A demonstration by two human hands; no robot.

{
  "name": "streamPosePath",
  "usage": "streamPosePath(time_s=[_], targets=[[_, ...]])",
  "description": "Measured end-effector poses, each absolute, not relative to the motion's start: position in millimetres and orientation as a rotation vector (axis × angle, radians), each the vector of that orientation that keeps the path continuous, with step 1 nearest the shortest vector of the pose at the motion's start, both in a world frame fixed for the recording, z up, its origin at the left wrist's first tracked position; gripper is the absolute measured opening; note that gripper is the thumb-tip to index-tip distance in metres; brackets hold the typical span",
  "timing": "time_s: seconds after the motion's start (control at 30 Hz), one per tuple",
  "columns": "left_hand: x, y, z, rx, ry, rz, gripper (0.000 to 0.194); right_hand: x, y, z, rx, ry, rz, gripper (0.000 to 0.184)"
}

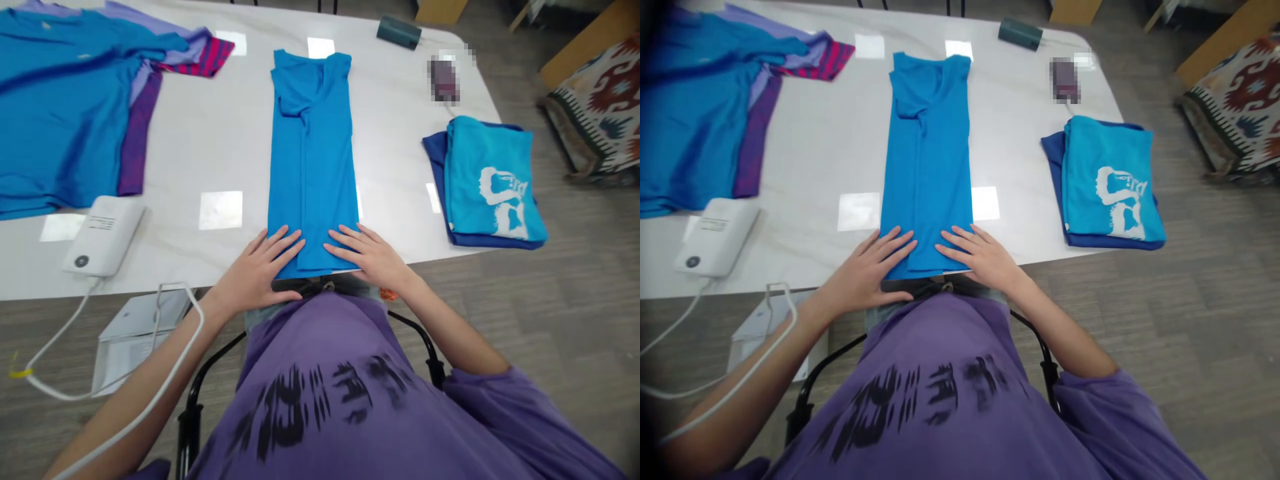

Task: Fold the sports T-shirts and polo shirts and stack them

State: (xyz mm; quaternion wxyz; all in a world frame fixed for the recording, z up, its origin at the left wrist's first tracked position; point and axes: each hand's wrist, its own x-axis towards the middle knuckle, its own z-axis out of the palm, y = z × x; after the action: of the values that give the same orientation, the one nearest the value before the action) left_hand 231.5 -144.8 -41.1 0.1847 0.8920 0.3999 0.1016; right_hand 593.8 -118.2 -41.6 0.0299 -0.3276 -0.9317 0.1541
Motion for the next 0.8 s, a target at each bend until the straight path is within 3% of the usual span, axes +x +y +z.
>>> streamPosePath(time_s=[0.1, 0.5, 0.6, 0.8], targets=[[236, -161, -56, 2.482, 1.222, 0.326, 0.091, 592, -126, -44, -1.057, -2.867, 0.474, 0.081], [227, -191, -62, 2.482, 1.106, 0.664, 0.04, 611, -165, -47, -0.987, -2.775, 0.485, 0.064], [228, -203, -43, 2.447, 0.966, 0.723, 0.041, 619, -175, -24, -0.889, -2.767, 0.671, 0.061], [238, -226, 23, 2.202, 0.739, 0.756, 0.072, 625, -190, 47, -0.608, -2.63, 1.204, 0.045]])
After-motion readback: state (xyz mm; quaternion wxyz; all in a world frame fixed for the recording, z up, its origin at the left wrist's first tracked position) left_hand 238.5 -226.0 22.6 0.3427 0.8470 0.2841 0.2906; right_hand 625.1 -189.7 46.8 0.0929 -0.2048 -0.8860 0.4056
